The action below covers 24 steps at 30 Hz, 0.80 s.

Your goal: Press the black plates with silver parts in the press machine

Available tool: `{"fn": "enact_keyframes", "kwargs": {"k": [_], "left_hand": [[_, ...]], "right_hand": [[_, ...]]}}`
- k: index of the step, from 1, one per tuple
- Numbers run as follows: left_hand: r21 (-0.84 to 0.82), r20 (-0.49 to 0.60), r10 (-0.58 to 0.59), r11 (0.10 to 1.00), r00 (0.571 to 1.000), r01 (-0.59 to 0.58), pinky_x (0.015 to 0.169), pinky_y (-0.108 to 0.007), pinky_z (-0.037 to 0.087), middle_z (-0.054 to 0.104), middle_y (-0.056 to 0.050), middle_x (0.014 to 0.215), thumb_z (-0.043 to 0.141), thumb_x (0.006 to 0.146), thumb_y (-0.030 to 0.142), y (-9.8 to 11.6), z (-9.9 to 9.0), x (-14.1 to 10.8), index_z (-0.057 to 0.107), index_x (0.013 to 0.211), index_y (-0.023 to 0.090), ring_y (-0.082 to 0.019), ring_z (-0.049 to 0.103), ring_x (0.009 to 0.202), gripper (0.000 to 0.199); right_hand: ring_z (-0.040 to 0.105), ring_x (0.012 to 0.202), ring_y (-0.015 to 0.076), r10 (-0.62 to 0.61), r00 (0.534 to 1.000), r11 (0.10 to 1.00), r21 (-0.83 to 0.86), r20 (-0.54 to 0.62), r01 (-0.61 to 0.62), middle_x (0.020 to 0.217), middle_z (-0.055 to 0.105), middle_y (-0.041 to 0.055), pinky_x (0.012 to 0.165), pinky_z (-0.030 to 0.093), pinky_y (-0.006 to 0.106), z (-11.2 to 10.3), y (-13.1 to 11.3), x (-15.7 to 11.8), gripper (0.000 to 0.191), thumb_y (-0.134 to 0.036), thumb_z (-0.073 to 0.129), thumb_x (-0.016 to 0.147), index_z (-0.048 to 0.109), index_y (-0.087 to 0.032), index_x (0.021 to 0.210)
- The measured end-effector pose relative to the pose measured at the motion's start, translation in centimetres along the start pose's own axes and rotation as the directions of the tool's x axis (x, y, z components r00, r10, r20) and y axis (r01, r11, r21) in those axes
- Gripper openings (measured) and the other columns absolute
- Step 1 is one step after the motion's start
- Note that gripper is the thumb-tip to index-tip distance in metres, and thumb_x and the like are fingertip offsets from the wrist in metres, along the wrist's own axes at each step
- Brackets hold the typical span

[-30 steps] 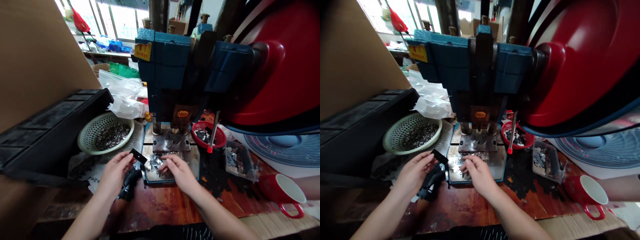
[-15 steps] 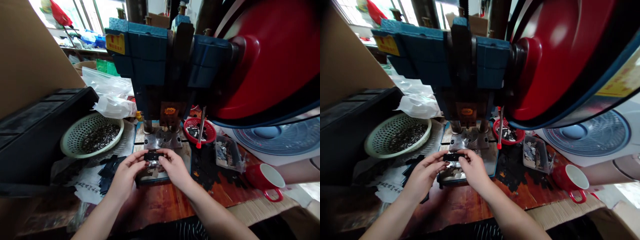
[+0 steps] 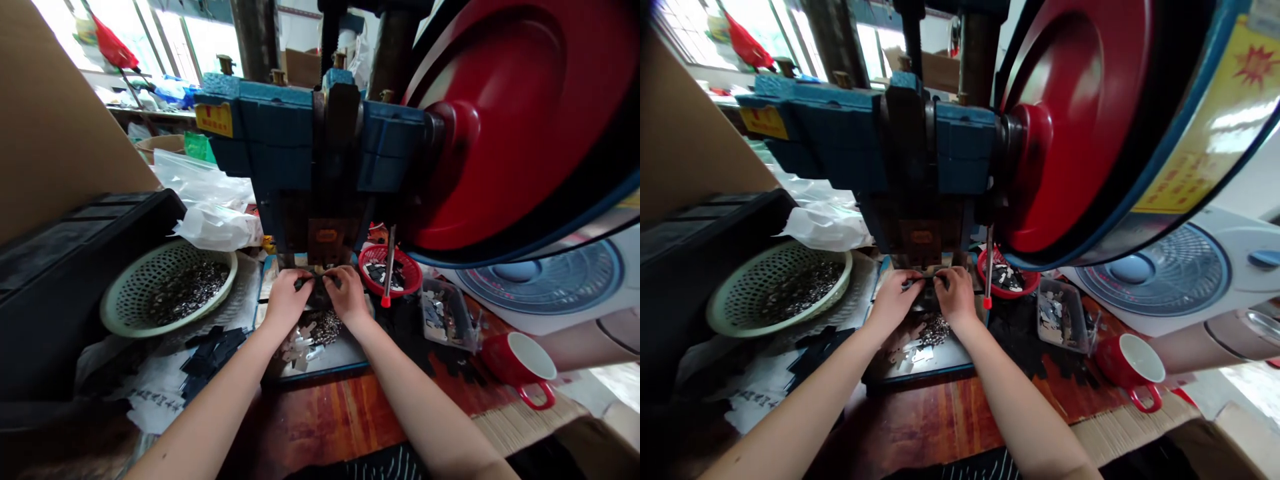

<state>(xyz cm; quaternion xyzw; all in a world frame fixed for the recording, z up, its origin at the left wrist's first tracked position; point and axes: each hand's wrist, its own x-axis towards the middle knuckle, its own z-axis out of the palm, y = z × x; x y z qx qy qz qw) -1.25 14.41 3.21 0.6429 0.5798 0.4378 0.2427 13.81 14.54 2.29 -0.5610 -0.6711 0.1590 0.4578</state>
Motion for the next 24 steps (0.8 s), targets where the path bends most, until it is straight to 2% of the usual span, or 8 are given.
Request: {"fn": "enact_keyframes", "kwargs": {"k": [4, 8, 13, 16, 19, 21, 24], "left_hand": [[0.000, 0.033, -0.014, 1.000, 0.999, 0.014, 0.090, -0.039, 0.044, 0.066, -0.008, 0.096, 0.057, 0.076, 0.030, -1.2, 0.4, 0.7, 0.067, 0.089, 0.018, -0.024, 0.059, 0.097, 0.020], [-0.021, 0.085, -0.027, 0.999, 0.996, 0.029, 0.088, -0.036, 0.047, 0.068, -0.006, 0.097, 0.054, 0.076, 0.026, -1.8, 0.7, 1.1, 0.066, 0.094, 0.019, -0.022, 0.061, 0.095, 0.023], [-0.042, 0.130, 0.000, 0.999, 0.991, 0.005, 0.086, -0.035, 0.049, 0.070, -0.004, 0.094, 0.049, 0.075, 0.019, -1.8, 1.2, 1.8, 0.067, 0.094, 0.019, -0.021, 0.064, 0.090, 0.026], [-0.018, 0.100, 0.008, 1.000, 0.995, -0.006, 0.088, -0.037, 0.048, 0.069, -0.007, 0.099, 0.052, 0.076, 0.022, -1.2, 0.6, 1.8, 0.066, 0.097, 0.017, -0.022, 0.063, 0.094, 0.025], [0.024, 0.030, 0.012, 1.000, 0.999, -0.013, 0.093, -0.041, 0.044, 0.064, -0.010, 0.110, 0.053, 0.081, 0.031, -0.3, -1.2, 0.5, 0.063, 0.105, 0.016, -0.025, 0.058, 0.103, 0.030], [0.062, 0.037, 0.060, 0.996, 0.998, -0.062, 0.097, -0.040, 0.040, 0.063, -0.007, 0.110, 0.053, 0.083, 0.034, 0.2, -2.7, -1.6, 0.064, 0.102, 0.019, -0.025, 0.055, 0.107, 0.026], [0.231, 0.164, 0.265, 0.926, 0.950, -0.298, 0.094, -0.041, 0.041, 0.064, -0.007, 0.102, 0.049, 0.088, 0.031, 0.2, -4.2, -5.9, 0.067, 0.094, 0.021, -0.024, 0.056, 0.101, 0.022]], "right_hand": [[0.059, 0.093, 0.0189, 0.015, 0.999, 0.993, 0.117, 0.031, -0.018, 0.094, 0.063, 0.0065, 0.087, 0.046, 0.032, 0.7, 0.6, 0.3, 0.010, -0.020, 0.058, 0.080, 0.066, -0.018, 0.086], [0.060, 0.091, 0.0178, 0.030, 0.999, 0.990, 0.134, 0.036, -0.035, 0.092, 0.063, 0.0052, 0.084, 0.047, 0.031, 1.1, 0.9, 0.3, 0.012, -0.020, 0.056, 0.079, 0.064, -0.018, 0.087], [0.061, 0.088, 0.0177, 0.041, 0.998, 0.990, 0.130, 0.044, -0.046, 0.090, 0.064, 0.0043, 0.082, 0.048, 0.031, 1.5, 1.0, 0.8, 0.014, -0.019, 0.056, 0.076, 0.063, -0.018, 0.088], [0.061, 0.089, 0.0184, 0.056, 0.998, 0.990, 0.126, 0.034, -0.060, 0.093, 0.064, 0.0058, 0.082, 0.048, 0.031, 1.4, 1.0, 0.8, 0.016, -0.021, 0.056, 0.077, 0.063, -0.017, 0.091], [0.060, 0.090, 0.0191, 0.084, 0.996, 0.989, 0.124, 0.004, -0.084, 0.097, 0.064, 0.0080, 0.080, 0.048, 0.032, -0.1, 1.2, -0.7, 0.019, -0.027, 0.053, 0.083, 0.061, -0.017, 0.097], [0.061, 0.087, 0.0184, 0.073, 0.997, 0.990, 0.117, 0.016, -0.075, 0.095, 0.064, 0.0068, 0.078, 0.048, 0.030, -1.8, 1.5, -2.7, 0.018, -0.029, 0.050, 0.086, 0.062, -0.018, 0.096], [0.061, 0.087, 0.0188, 0.011, 0.991, 1.000, 0.023, 0.135, -0.015, 0.089, 0.066, 0.0050, 0.081, 0.047, 0.032, -4.8, 2.1, -6.6, 0.017, -0.026, 0.048, 0.089, 0.064, -0.021, 0.088]]}}
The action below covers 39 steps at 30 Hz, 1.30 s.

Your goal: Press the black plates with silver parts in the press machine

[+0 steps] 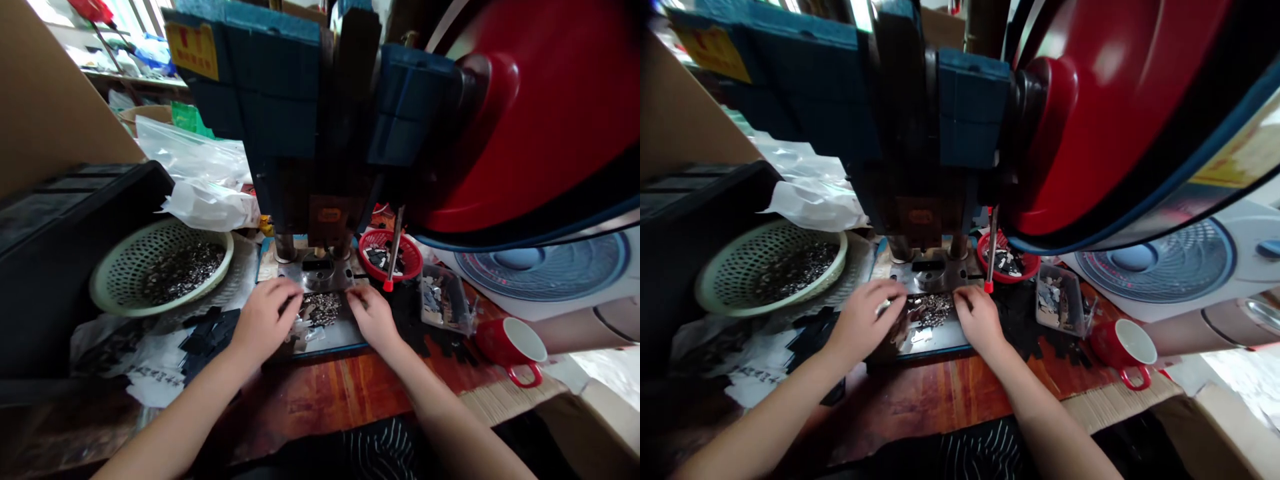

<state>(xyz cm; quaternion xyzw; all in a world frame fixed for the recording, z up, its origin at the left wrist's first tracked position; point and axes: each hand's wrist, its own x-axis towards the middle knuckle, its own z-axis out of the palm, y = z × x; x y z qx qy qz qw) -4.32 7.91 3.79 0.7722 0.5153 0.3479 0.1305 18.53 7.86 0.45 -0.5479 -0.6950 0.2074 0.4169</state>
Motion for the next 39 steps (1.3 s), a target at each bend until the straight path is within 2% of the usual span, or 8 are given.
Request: {"fn": "enact_keyframes", "kwargs": {"k": [1, 4, 8, 13, 19, 26, 33, 39], "left_hand": [[0.042, 0.056, 0.061, 0.997, 0.997, -0.064, 0.092, -0.041, 0.042, 0.064, -0.007, 0.102, 0.050, 0.088, 0.031, 0.2, 0.1, -1.5, 0.068, 0.093, 0.022, -0.024, 0.057, 0.099, 0.021], [0.123, 0.205, 0.180, 0.970, 0.962, -0.208, 0.093, -0.045, 0.042, 0.062, -0.007, 0.113, 0.052, 0.087, 0.031, 0.5, 1.5, -5.3, 0.065, 0.107, 0.026, -0.026, 0.055, 0.104, 0.024], [0.199, 0.237, 0.250, 0.933, 0.939, -0.299, 0.092, -0.047, 0.042, 0.060, -0.008, 0.121, 0.058, 0.084, 0.031, 0.3, 3.3, -7.4, 0.059, 0.118, 0.025, -0.028, 0.053, 0.108, 0.035], [0.177, 0.100, 0.339, 0.919, 0.936, -0.352, 0.089, -0.041, 0.043, 0.065, -0.005, 0.109, 0.057, 0.086, 0.017, -0.1, 3.7, -7.8, 0.064, 0.106, 0.024, -0.022, 0.056, 0.101, 0.023], [0.131, 0.019, 0.400, 0.907, 0.916, -0.399, 0.081, -0.036, 0.045, 0.069, -0.002, 0.095, 0.059, 0.085, 0.014, -0.3, 4.0, -8.0, 0.065, 0.097, 0.022, -0.019, 0.059, 0.088, 0.016], [0.055, -0.046, 0.370, 0.928, 0.928, -0.368, 0.080, -0.035, 0.048, 0.069, -0.005, 0.093, 0.056, 0.085, 0.010, -0.4, 3.7, -8.0, 0.061, 0.100, 0.018, -0.018, 0.062, 0.086, 0.017], [0.015, 0.047, 0.397, 0.917, 0.917, -0.398, 0.079, -0.031, 0.053, 0.071, -0.004, 0.094, 0.050, 0.090, 0.015, 0.1, 3.3, -9.4, 0.060, 0.097, 0.019, -0.017, 0.066, 0.087, 0.013], [0.008, 0.122, 0.317, 0.947, 0.941, -0.320, 0.083, -0.035, 0.054, 0.070, -0.005, 0.103, 0.049, 0.091, 0.019, 0.0, 3.3, -8.2, 0.058, 0.096, 0.020, -0.019, 0.065, 0.096, 0.011]], "right_hand": [[0.061, 0.087, 0.0195, -0.027, 0.999, 0.998, -0.053, 0.038, 0.029, 0.088, 0.067, 0.0055, 0.081, 0.047, 0.033, -0.6, 0.2, -1.3, 0.018, -0.025, 0.047, 0.090, 0.064, -0.021, 0.087], [0.058, 0.090, 0.0214, -0.099, 0.986, 0.973, -0.196, 0.133, 0.124, 0.091, 0.066, 0.0072, 0.083, 0.046, 0.036, -1.5, 0.7, -4.3, 0.020, -0.023, 0.046, 0.091, 0.066, -0.020, 0.095], [0.054, 0.099, 0.0239, -0.132, 0.982, 0.922, -0.347, 0.133, 0.171, 0.103, 0.062, 0.0107, 0.088, 0.046, 0.039, -1.2, 1.0, -5.7, 0.026, -0.024, 0.048, 0.091, 0.063, -0.018, 0.111], [0.053, 0.102, 0.0250, -0.177, 0.972, 0.875, -0.426, 0.156, 0.228, 0.107, 0.061, 0.0103, 0.089, 0.047, 0.042, -1.0, 1.5, -6.0, 0.027, -0.026, 0.050, 0.090, 0.063, -0.020, 0.113], [0.054, 0.104, 0.0249, -0.247, 0.957, 0.856, -0.427, 0.155, 0.290, 0.109, 0.061, 0.0112, 0.091, 0.047, 0.042, -1.3, 2.1, -7.0, 0.030, -0.026, 0.051, 0.090, 0.060, -0.017, 0.117], [0.051, 0.115, 0.0263, -0.271, 0.952, 0.843, -0.442, 0.144, 0.307, 0.119, 0.059, 0.0113, 0.096, 0.047, 0.045, -1.4, 2.5, -8.2, 0.033, -0.025, 0.051, 0.091, 0.056, -0.018, 0.122], [0.051, 0.116, 0.0270, -0.267, 0.953, 0.847, -0.437, 0.145, 0.303, 0.119, 0.059, 0.0110, 0.096, 0.047, 0.047, -1.4, 2.6, -8.3, 0.029, -0.025, 0.052, 0.090, 0.058, -0.019, 0.117], [0.053, 0.115, 0.0258, -0.315, 0.944, 0.856, -0.400, 0.102, 0.329, 0.114, 0.062, 0.0106, 0.095, 0.048, 0.046, -1.3, 3.1, -8.7, 0.024, -0.020, 0.056, 0.088, 0.060, -0.019, 0.112]]}}
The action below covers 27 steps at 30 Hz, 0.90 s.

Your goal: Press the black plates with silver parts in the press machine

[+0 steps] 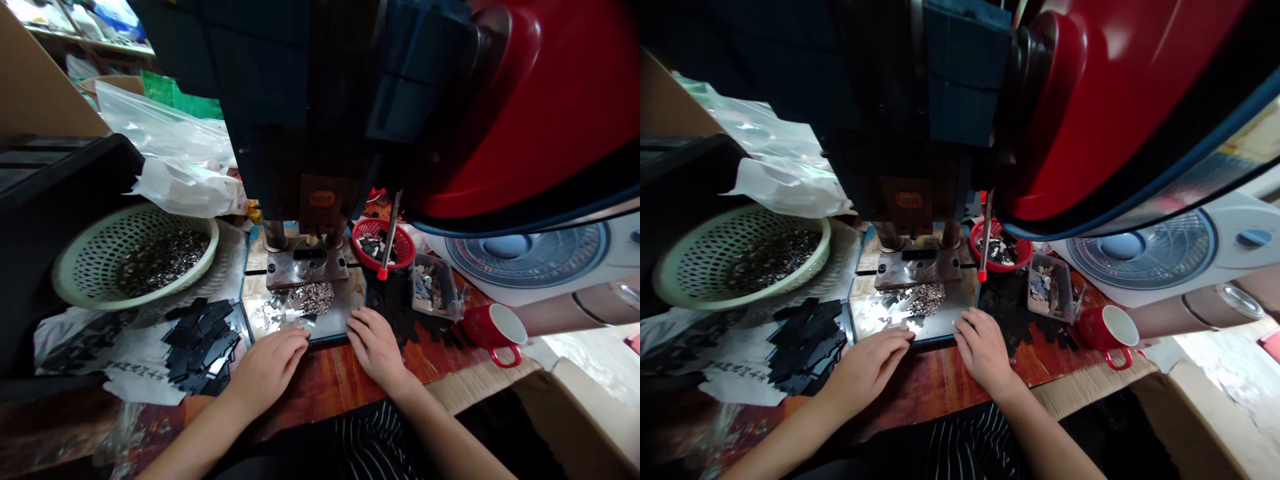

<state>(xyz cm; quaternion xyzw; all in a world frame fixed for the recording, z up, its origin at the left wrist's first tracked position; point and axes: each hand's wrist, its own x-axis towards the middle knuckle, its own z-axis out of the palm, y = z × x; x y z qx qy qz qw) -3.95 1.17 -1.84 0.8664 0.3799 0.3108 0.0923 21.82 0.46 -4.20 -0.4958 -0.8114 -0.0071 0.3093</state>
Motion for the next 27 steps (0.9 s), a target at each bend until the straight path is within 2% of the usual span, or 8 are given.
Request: {"fn": "enact_keyframes", "kwargs": {"k": [4, 6, 10, 16, 18, 21, 25, 27], "left_hand": [[-0.041, -0.064, -0.024, 0.999, 0.998, 0.022, 0.080, -0.034, 0.053, 0.069, -0.004, 0.094, 0.049, 0.090, 0.016, 0.1, -0.5, 0.7, 0.058, 0.098, 0.020, -0.018, 0.065, 0.088, 0.012], [-0.036, -0.103, -0.054, 0.998, 0.993, 0.050, 0.077, -0.033, 0.052, 0.068, -0.004, 0.092, 0.049, 0.090, 0.015, 0.3, -0.6, 0.7, 0.058, 0.105, 0.020, -0.017, 0.064, 0.085, 0.018], [-0.018, -0.126, -0.099, 0.995, 0.987, 0.098, 0.081, -0.030, 0.051, 0.062, -0.008, 0.101, 0.044, 0.090, 0.010, 0.5, -0.5, 0.5, 0.052, 0.125, 0.020, -0.017, 0.061, 0.092, 0.037], [-0.037, -0.185, -0.153, 0.988, 0.971, 0.149, 0.082, -0.030, 0.050, 0.060, -0.005, 0.098, 0.049, 0.089, 0.012, 0.4, -1.0, 0.2, 0.060, 0.112, 0.022, -0.017, 0.060, 0.091, 0.027], [-0.081, -0.208, -0.194, 0.980, 0.959, 0.181, 0.082, -0.030, 0.049, 0.062, -0.004, 0.095, 0.050, 0.089, 0.015, 0.3, -1.4, 0.6, 0.062, 0.105, 0.023, -0.017, 0.060, 0.090, 0.021], [-0.164, -0.226, -0.312, 0.946, 0.923, 0.280, 0.080, -0.031, 0.050, 0.064, -0.004, 0.097, 0.049, 0.090, 0.021, -0.1, -2.1, 1.8, 0.061, 0.107, 0.023, -0.018, 0.061, 0.090, 0.020], [-0.268, -0.213, -0.444, 0.883, 0.871, 0.385, 0.077, -0.031, 0.051, 0.066, -0.004, 0.096, 0.051, 0.089, 0.031, -0.8, -3.0, 3.8, 0.064, 0.103, 0.023, -0.019, 0.062, 0.087, 0.021], [-0.312, -0.186, -0.516, 0.838, 0.836, 0.448, 0.075, -0.031, 0.051, 0.068, -0.003, 0.093, 0.053, 0.086, 0.035, -1.2, -3.3, 4.5, 0.066, 0.096, 0.023, -0.019, 0.063, 0.081, 0.020]], "right_hand": [[0.055, 0.114, 0.0238, -0.012, 0.999, 0.999, 0.048, -0.043, 0.014, 0.109, 0.064, 0.0097, 0.095, 0.049, 0.044, 0.3, 0.2, -0.5, 0.021, -0.016, 0.056, 0.088, 0.061, -0.019, 0.108], [0.055, 0.113, 0.0232, -0.010, 0.998, 0.998, 0.062, -0.058, 0.014, 0.107, 0.065, 0.0094, 0.094, 0.050, 0.044, 0.4, 0.3, -0.7, 0.019, -0.015, 0.056, 0.088, 0.061, -0.019, 0.106], [0.057, 0.109, 0.0226, -0.009, 0.997, 0.998, 0.062, -0.080, 0.014, 0.103, 0.066, 0.0081, 0.094, 0.050, 0.044, 0.5, 0.3, -0.8, 0.016, -0.015, 0.057, 0.088, 0.062, -0.020, 0.102], [0.060, 0.099, 0.0208, 0.053, 0.993, 0.993, 0.110, -0.109, -0.041, 0.098, 0.066, 0.0061, 0.093, 0.048, 0.043, -0.1, -0.5, 0.1, 0.013, -0.015, 0.053, 0.089, 0.062, -0.021, 0.096], [0.059, 0.096, 0.0207, 0.094, 0.989, 0.988, 0.131, -0.116, -0.079, 0.097, 0.066, 0.0062, 0.090, 0.048, 0.042, -0.4, -0.8, 1.9, 0.013, -0.017, 0.052, 0.089, 0.063, -0.022, 0.093], [0.058, 0.096, 0.0214, 0.157, 0.977, 0.980, 0.144, -0.142, -0.137, 0.098, 0.065, 0.0067, 0.088, 0.047, 0.040, -0.3, -1.2, 6.7, 0.013, -0.023, 0.053, 0.089, 0.066, -0.022, 0.087], [0.056, 0.098, 0.0216, 0.171, 0.967, 0.975, 0.176, -0.190, -0.138, 0.098, 0.066, 0.0053, 0.092, 0.044, 0.039, 1.0, -1.3, 14.0, 0.015, -0.025, 0.055, 0.087, 0.069, -0.023, 0.085], [0.056, 0.098, 0.0222, 0.159, 0.969, 0.980, 0.150, -0.191, -0.131, 0.095, 0.067, 0.0050, 0.092, 0.043, 0.039, 1.9, -1.3, 16.3, 0.013, -0.025, 0.058, 0.086, 0.070, -0.022, 0.082]]}}
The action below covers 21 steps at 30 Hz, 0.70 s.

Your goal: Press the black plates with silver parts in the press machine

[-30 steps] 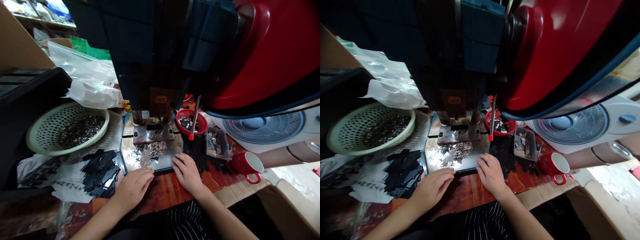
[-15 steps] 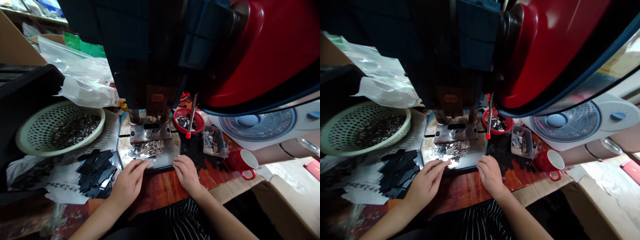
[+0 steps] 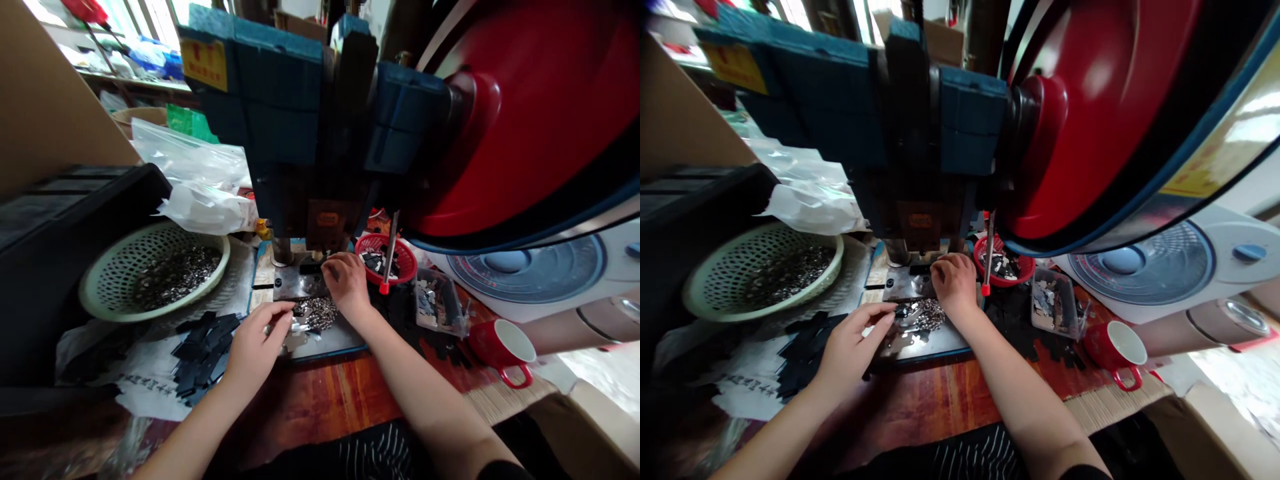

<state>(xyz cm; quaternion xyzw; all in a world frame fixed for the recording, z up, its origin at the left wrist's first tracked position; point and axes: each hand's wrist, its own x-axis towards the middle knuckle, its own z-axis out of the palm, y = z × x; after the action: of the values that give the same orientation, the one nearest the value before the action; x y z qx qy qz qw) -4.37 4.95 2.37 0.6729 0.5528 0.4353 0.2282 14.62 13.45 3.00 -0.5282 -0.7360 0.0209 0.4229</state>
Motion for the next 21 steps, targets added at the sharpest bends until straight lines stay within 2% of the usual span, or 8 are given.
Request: {"fn": "enact_keyframes", "kwargs": {"k": [4, 10, 17, 21], "left_hand": [[-0.057, -0.017, -0.132, 0.990, 0.991, 0.131, 0.076, -0.031, 0.051, 0.071, -0.002, 0.091, 0.057, 0.083, 0.038, -0.1, -0.3, 1.2, 0.067, 0.092, 0.022, -0.019, 0.064, 0.078, 0.022], [-0.138, 0.005, -0.188, 0.973, 0.982, 0.187, 0.072, -0.032, 0.051, 0.070, -0.002, 0.085, 0.057, 0.081, 0.039, 0.2, 0.2, 3.6, 0.067, 0.093, 0.020, -0.018, 0.064, 0.072, 0.024], [-0.104, -0.035, -0.126, 0.987, 0.991, 0.122, 0.073, -0.032, 0.050, 0.070, -0.002, 0.085, 0.054, 0.081, 0.038, 0.4, 1.5, 6.9, 0.068, 0.090, 0.020, -0.019, 0.064, 0.077, 0.024], [-0.056, -0.041, -0.107, 0.993, 0.993, 0.104, 0.072, -0.032, 0.050, 0.071, -0.001, 0.084, 0.054, 0.081, 0.036, 0.6, 2.2, 7.9, 0.069, 0.090, 0.021, -0.019, 0.064, 0.075, 0.023]], "right_hand": [[0.056, 0.097, 0.0227, -0.063, 0.996, 0.997, -0.047, 0.059, 0.066, 0.091, 0.069, 0.0045, 0.095, 0.039, 0.042, 1.2, -0.2, 0.9, 0.012, -0.025, 0.060, 0.086, 0.071, -0.023, 0.080], [0.052, 0.109, 0.0234, -0.185, 0.972, 0.975, -0.094, 0.145, 0.200, 0.103, 0.069, 0.0015, 0.107, 0.025, 0.050, -0.2, -0.4, -0.2, 0.016, -0.031, 0.056, 0.089, 0.069, -0.026, 0.097], [0.052, 0.114, 0.0251, -0.201, 0.961, 0.972, -0.083, 0.189, 0.219, 0.108, 0.068, 0.0040, 0.106, 0.030, 0.051, -0.5, -0.2, 0.0, 0.021, -0.036, 0.056, 0.089, 0.068, -0.026, 0.103], [0.055, 0.112, 0.0230, -0.146, 0.986, 0.989, 0.013, 0.085, 0.145, 0.111, 0.067, 0.0074, 0.098, 0.042, 0.044, -0.2, 0.7, -0.6, 0.027, -0.029, 0.049, 0.092, 0.064, -0.022, 0.112]]}}
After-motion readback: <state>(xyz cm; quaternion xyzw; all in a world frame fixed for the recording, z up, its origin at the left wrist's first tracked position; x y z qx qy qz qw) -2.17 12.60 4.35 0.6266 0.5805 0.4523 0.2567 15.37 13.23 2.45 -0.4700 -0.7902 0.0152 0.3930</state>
